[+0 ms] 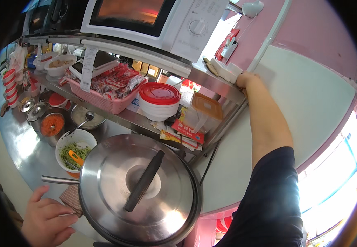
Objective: The person assembles a takeout bowl by adding cooked meat, shredded vegetables, and a dark sauce from various containers. They then cover the bowl, place it in a microwave, and later remove it to pack it into a plastic bag.
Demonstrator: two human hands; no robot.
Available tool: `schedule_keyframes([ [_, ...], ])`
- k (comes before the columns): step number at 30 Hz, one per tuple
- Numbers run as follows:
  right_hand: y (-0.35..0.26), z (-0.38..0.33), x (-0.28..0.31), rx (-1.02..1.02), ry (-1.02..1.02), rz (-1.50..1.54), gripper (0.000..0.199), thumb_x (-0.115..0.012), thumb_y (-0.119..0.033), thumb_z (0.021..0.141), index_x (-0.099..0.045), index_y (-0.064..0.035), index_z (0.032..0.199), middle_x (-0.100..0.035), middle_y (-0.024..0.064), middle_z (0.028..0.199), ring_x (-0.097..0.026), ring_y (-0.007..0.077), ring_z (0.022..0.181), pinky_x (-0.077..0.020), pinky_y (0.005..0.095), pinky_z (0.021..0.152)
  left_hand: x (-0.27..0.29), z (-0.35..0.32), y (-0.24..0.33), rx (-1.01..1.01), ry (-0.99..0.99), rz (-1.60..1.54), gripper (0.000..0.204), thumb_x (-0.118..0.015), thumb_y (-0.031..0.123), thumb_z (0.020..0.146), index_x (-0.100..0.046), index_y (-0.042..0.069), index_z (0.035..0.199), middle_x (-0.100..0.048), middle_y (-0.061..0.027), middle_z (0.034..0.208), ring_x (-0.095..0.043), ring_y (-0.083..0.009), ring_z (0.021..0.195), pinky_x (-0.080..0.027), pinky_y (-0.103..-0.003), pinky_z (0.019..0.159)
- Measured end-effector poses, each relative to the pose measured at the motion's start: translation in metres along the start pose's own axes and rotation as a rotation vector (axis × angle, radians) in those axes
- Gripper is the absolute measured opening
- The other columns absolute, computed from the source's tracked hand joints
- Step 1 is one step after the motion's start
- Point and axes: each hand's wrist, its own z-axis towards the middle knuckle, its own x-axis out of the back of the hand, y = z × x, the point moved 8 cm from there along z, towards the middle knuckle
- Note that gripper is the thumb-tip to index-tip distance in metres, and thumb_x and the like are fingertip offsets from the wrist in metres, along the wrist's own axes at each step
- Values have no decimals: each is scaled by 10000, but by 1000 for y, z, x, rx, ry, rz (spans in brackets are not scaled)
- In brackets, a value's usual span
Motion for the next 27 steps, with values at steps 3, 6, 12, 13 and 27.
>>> schedule_keyframes([
  [3,-1,2,-3,36,-7,58,367,-530,-184,845,-668,-65,1164,-556,111,1334,-465,293,1269,-327,387,1046,0,0,0,-13,-38,13,223,-733,254,654,-680,174,856,-648,6,889,-616,-215,758,-315,-549,1040],
  [6,5,3,6,-9,176,-37,340,-528,-191,848,-685,-66,1122,-520,127,1353,-453,297,1270,-352,385,1022,3,3,4,-50,-27,19,221,-735,253,652,-682,173,851,-647,6,887,-616,-213,755,-321,-541,1037],
  [12,36,-22,39,-158,642,578,348,-442,-212,896,-659,-81,1134,-546,181,1274,-558,346,1132,-447,386,930,4,32,28,-203,-41,53,231,-752,270,655,-694,180,860,-659,32,886,-624,-185,740,-365,-498,1015],
  [13,45,-28,40,-163,640,771,310,-458,-194,886,-659,-94,1099,-565,172,1243,-580,352,1086,-463,387,896,5,41,35,-253,-48,30,231,-754,273,661,-694,183,866,-661,36,886,-626,-180,743,-380,-486,1003],
  [27,26,-66,75,55,425,444,360,-558,-298,868,-559,-108,1174,-649,126,1148,-608,363,1011,-467,418,868,-3,87,77,-649,-123,47,231,-762,305,715,-696,212,916,-646,79,892,-637,-114,808,-466,-410,914],
])
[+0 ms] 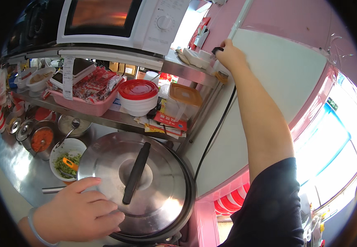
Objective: The person assembles a takeout bowl by adding cooked meat, shredded vegetables, and a dark sauce from various containers. They then cover the bowl, place it in a microwave, and later remove it to pack it into a plastic bag.
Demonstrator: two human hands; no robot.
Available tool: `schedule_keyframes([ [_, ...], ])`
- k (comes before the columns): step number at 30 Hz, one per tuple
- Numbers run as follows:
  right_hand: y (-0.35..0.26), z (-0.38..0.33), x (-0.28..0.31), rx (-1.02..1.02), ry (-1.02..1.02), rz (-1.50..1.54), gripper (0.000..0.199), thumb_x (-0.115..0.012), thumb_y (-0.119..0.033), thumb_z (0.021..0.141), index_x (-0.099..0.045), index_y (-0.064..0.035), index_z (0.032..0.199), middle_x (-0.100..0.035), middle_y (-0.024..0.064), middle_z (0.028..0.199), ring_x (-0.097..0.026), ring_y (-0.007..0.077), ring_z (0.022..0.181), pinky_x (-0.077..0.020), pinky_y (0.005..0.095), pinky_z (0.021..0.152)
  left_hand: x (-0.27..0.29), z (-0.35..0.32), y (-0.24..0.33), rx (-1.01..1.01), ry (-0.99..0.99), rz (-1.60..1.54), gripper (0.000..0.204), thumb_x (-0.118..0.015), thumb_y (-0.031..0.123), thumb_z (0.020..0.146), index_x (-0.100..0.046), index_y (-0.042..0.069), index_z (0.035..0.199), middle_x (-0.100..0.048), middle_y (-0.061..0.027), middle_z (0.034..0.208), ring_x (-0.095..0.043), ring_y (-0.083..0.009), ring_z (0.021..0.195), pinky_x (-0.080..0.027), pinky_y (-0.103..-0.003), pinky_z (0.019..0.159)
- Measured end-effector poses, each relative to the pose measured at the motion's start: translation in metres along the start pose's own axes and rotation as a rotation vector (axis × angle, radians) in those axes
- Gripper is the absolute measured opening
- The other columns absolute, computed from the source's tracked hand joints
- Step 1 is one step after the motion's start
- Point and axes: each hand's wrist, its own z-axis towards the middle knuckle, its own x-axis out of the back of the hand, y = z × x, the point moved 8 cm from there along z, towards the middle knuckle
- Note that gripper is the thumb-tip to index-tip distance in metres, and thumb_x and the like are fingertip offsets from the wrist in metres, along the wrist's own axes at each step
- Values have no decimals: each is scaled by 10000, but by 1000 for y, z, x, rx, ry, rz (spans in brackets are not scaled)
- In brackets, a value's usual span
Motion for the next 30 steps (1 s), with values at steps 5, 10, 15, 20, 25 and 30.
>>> schedule_keyframes([
  [5,8,36,-5,49,44,266,474,-590,-432,835,-623,-107,1179,-685,97,1093,-644,288,965,-483,385,850,1,-9,-10,22,-17,27,215,-764,309,712,-708,219,899,-662,73,895,-638,-117,818,-463,-402,913],
  [10,20,74,-29,221,-49,501,374,-591,-335,857,-654,-131,1164,-696,107,1006,-649,237,867,-483,349,788,6,-21,-19,120,5,12,211,-768,315,714,-719,223,898,-679,67,893,-640,-130,821,-449,-378,916],
  [15,25,81,-68,90,-288,498,377,-567,-113,898,-595,-106,1274,-644,34,1098,-561,154,1013,-432,296,895,7,-38,-21,173,-12,78,214,-769,311,718,-722,222,908,-680,75,881,-638,-138,815,-431,-368,921],
  [20,16,79,-68,82,-366,558,407,-522,-38,872,-613,-120,1260,-627,6,1135,-535,156,1081,-399,320,949,4,-42,-23,218,-9,105,209,-767,305,719,-722,229,908,-676,85,871,-628,-127,801,-425,-373,916],
  [25,13,83,-65,66,-344,647,395,-495,-48,815,-667,-87,1169,-655,30,1082,-561,160,1044,-406,295,946,4,-40,-25,238,-1,102,205,-766,307,716,-722,234,903,-673,85,877,-619,-117,788,-412,-379,919],
  [30,13,88,-64,80,-199,677,357,-448,-85,774,-711,-30,1009,-685,53,958,-599,162,956,-448,282,886,2,-40,-25,234,-9,110,203,-767,312,713,-722,236,895,-671,84,887,-615,-112,799,-400,-385,932],
])
